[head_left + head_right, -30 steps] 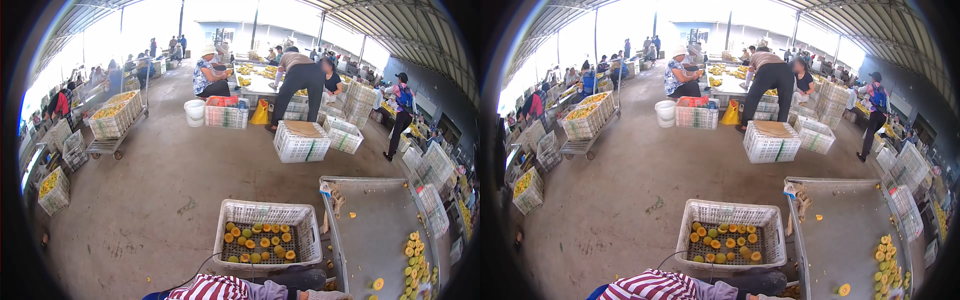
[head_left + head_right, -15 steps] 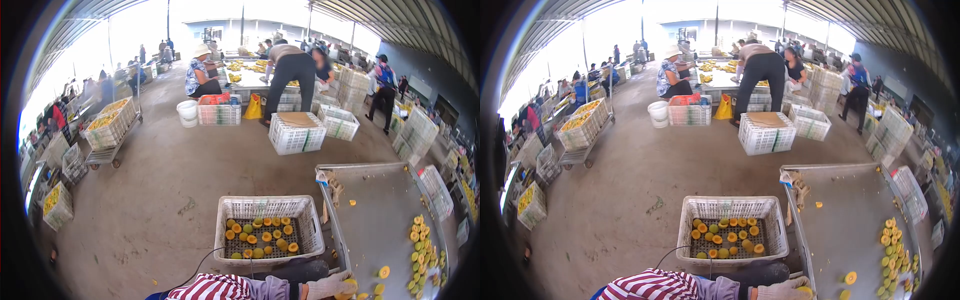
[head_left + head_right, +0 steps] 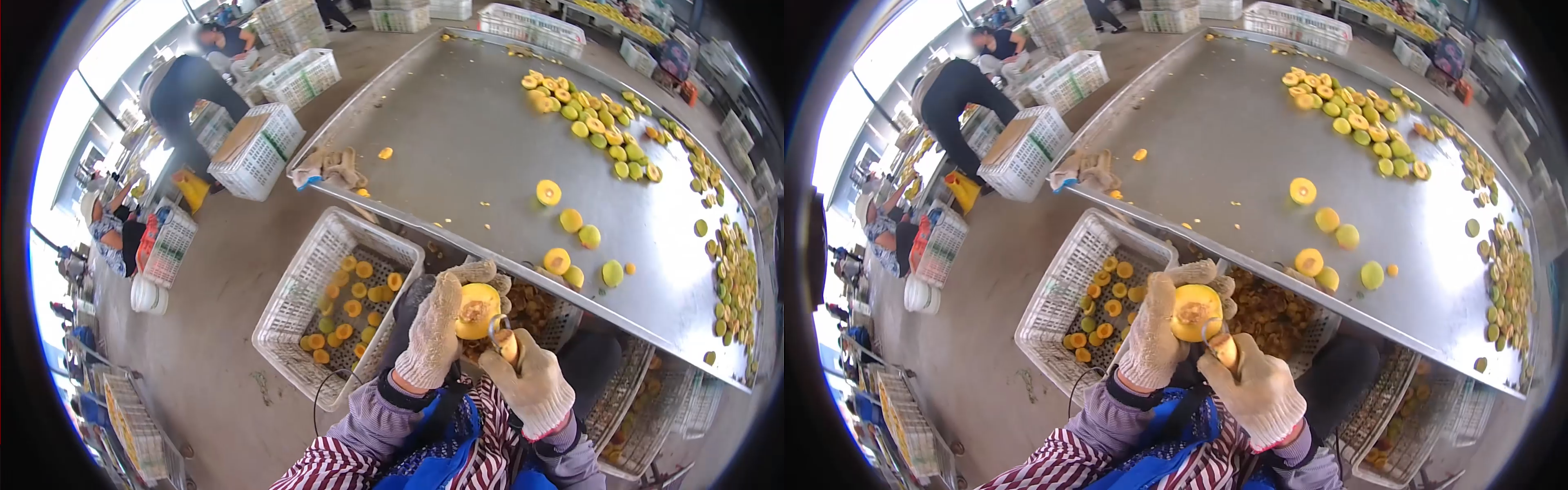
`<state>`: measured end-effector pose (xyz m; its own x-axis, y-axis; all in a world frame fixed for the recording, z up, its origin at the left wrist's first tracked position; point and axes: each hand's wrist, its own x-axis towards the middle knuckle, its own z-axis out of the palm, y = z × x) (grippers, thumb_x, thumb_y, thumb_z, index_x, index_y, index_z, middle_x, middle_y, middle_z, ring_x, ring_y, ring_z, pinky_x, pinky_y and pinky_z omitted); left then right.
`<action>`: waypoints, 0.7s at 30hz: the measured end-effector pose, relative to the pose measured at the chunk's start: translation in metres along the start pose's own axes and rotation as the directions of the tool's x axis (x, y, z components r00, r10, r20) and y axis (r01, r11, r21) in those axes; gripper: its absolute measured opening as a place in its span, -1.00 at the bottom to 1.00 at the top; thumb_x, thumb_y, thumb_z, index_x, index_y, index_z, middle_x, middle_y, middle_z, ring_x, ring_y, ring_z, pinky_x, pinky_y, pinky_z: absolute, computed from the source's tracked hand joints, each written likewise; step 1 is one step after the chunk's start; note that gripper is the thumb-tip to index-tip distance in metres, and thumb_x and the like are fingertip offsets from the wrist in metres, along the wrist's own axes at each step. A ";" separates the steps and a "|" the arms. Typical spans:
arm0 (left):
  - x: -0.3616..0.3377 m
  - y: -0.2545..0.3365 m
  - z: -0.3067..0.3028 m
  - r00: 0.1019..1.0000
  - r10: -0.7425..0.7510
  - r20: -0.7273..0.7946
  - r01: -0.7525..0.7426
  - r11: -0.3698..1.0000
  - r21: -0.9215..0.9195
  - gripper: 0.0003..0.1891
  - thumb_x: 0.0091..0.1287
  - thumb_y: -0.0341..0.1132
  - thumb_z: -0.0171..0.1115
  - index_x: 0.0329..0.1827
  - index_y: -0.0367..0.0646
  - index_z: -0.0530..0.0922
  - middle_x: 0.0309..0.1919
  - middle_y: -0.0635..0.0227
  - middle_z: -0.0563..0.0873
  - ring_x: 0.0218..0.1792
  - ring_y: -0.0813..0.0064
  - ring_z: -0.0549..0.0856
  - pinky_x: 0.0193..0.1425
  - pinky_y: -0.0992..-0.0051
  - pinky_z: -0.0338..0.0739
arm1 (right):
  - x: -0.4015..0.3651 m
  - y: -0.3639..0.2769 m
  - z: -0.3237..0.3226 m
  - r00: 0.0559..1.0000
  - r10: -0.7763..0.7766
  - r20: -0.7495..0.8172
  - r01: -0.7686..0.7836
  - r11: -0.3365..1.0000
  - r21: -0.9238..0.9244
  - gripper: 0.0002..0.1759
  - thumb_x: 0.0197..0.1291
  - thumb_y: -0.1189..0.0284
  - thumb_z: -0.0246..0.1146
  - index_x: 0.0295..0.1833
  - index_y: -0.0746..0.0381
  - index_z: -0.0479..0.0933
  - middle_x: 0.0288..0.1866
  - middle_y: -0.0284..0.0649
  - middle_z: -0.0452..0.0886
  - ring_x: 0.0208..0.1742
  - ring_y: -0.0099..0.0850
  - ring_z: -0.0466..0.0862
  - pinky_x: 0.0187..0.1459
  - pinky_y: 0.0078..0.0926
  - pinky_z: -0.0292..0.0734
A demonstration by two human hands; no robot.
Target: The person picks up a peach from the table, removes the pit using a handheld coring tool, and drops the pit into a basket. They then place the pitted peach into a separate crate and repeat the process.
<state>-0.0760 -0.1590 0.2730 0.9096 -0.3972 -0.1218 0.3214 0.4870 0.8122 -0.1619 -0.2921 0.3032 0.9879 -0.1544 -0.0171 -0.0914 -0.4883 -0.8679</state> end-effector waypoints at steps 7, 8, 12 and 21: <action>-0.008 -0.003 0.002 0.992 0.080 0.094 -0.083 0.996 0.029 -0.34 0.59 0.17 0.01 0.38 -0.30 0.45 0.19 0.15 0.66 0.10 0.39 0.69 0.27 0.36 0.58 | 0.004 0.002 0.004 0.994 -0.106 0.006 0.106 0.992 -0.065 -0.73 0.24 0.35 0.44 -0.16 0.28 0.53 -0.56 -0.05 0.58 -0.55 -0.09 0.68 -0.47 -0.27 0.55; -0.010 -0.005 0.002 0.987 0.114 0.111 -0.118 0.992 0.031 -0.35 0.59 0.15 0.02 0.40 -0.30 0.44 0.21 0.15 0.65 0.12 0.39 0.68 0.29 0.37 0.56 | 0.004 0.000 0.002 0.989 -0.137 0.047 0.141 0.984 -0.105 -0.74 0.28 0.37 0.41 -0.10 0.30 0.53 -0.52 0.00 0.61 -0.52 -0.08 0.70 -0.44 -0.30 0.54; -0.014 -0.011 0.008 0.966 0.237 0.108 -0.244 0.968 0.062 -0.43 0.63 0.03 0.01 0.41 -0.32 0.44 0.21 0.12 0.65 0.11 0.36 0.68 0.28 0.35 0.56 | -0.001 0.006 0.013 1.000 -0.019 -0.001 0.019 0.998 -0.053 -0.79 0.28 0.38 0.41 -0.17 0.25 0.55 -0.54 -0.10 0.58 -0.53 -0.12 0.67 -0.50 -0.25 0.55; 0.001 0.023 0.008 0.792 0.394 0.467 -0.610 0.558 0.563 -0.58 0.54 -0.18 0.08 0.22 -0.37 0.57 0.10 -0.01 0.71 0.03 0.11 0.75 0.16 0.25 0.61 | 0.005 -0.014 -0.011 0.752 0.369 0.547 -0.654 0.525 0.545 -0.84 0.41 0.36 0.26 -0.11 0.23 0.49 -0.63 -0.41 0.43 -0.72 -0.61 0.37 -0.69 -0.61 0.20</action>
<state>-0.0700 -0.1548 0.2960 0.7234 -0.4864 0.4901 -0.5235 0.0763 0.8486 -0.1568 -0.2956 0.3212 0.7777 0.1733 -0.6043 -0.6253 0.3131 -0.7149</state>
